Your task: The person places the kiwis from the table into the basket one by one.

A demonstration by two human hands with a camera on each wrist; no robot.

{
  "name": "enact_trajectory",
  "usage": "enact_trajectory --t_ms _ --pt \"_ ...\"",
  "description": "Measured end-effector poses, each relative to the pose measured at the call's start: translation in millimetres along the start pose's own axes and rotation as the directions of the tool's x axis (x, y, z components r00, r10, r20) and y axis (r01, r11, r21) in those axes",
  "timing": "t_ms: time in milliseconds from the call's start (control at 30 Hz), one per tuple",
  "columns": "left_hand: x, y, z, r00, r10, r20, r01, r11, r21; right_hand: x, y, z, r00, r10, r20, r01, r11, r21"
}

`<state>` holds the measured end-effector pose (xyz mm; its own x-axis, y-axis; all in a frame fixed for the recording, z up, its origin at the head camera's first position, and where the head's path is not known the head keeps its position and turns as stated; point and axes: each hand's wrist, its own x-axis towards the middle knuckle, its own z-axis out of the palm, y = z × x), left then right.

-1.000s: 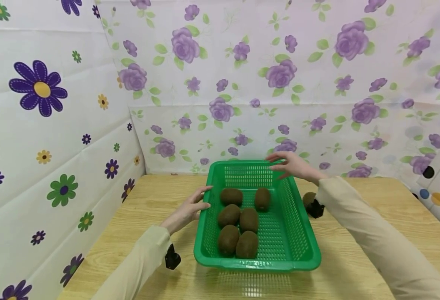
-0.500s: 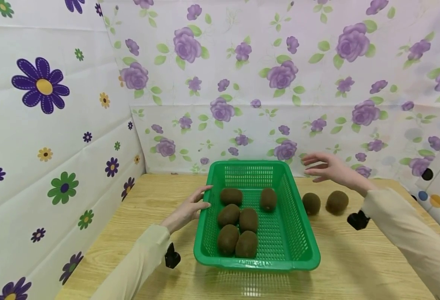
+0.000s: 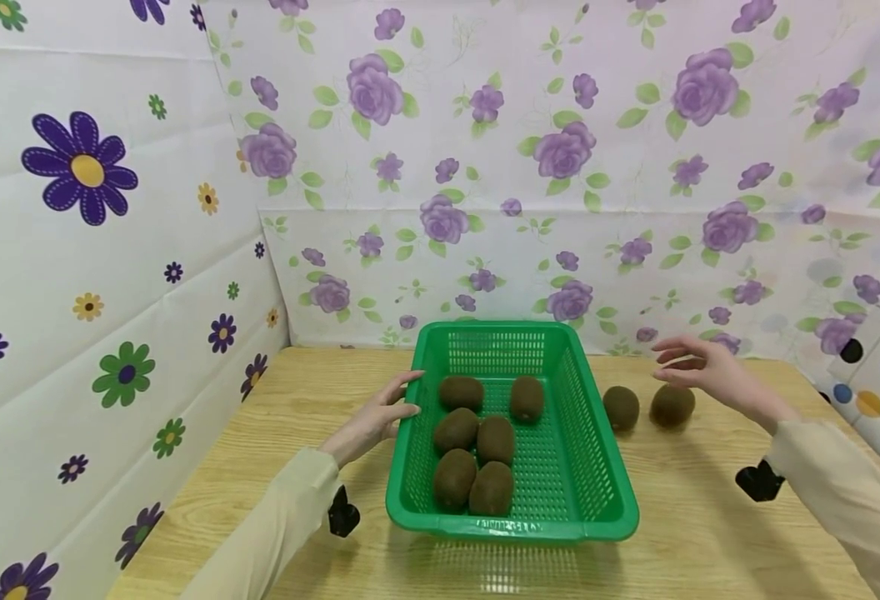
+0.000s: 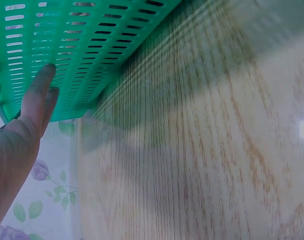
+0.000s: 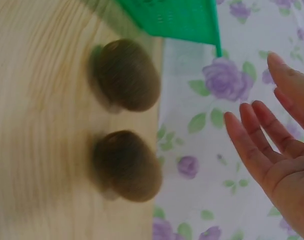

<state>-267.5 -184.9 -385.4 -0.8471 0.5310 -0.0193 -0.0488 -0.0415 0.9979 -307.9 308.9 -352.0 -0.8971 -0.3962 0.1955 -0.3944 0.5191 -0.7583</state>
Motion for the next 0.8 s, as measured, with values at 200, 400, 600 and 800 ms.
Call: enact_trajectory --t_ms 200,400,600,800 --pt "-0.6 -0.6 -0.2 1.000 0.008 -0.003 -0.008 1.000 -0.001 -9.9 16.7 3.1 0.996 0.038 -0.079 -0.045 0.995 -0.084" --pt "-0.6 0.1 0.1 1.000 -0.001 -0.009 0.001 1.000 0.000 -18.3 41.6 10.3 0.985 0.054 -0.164 -0.075 0.989 -0.128" --pt "2.8 -4.9 -3.5 1.000 -0.003 -0.014 0.003 1.000 -0.013 -25.7 67.0 14.5 0.980 0.074 -0.183 -0.093 0.991 -0.098" --pt "8.6 -17.0 -10.2 0.999 0.011 -0.034 -0.011 1.000 -0.009 -30.7 83.2 17.4 0.978 0.094 -0.185 -0.110 0.991 -0.080"
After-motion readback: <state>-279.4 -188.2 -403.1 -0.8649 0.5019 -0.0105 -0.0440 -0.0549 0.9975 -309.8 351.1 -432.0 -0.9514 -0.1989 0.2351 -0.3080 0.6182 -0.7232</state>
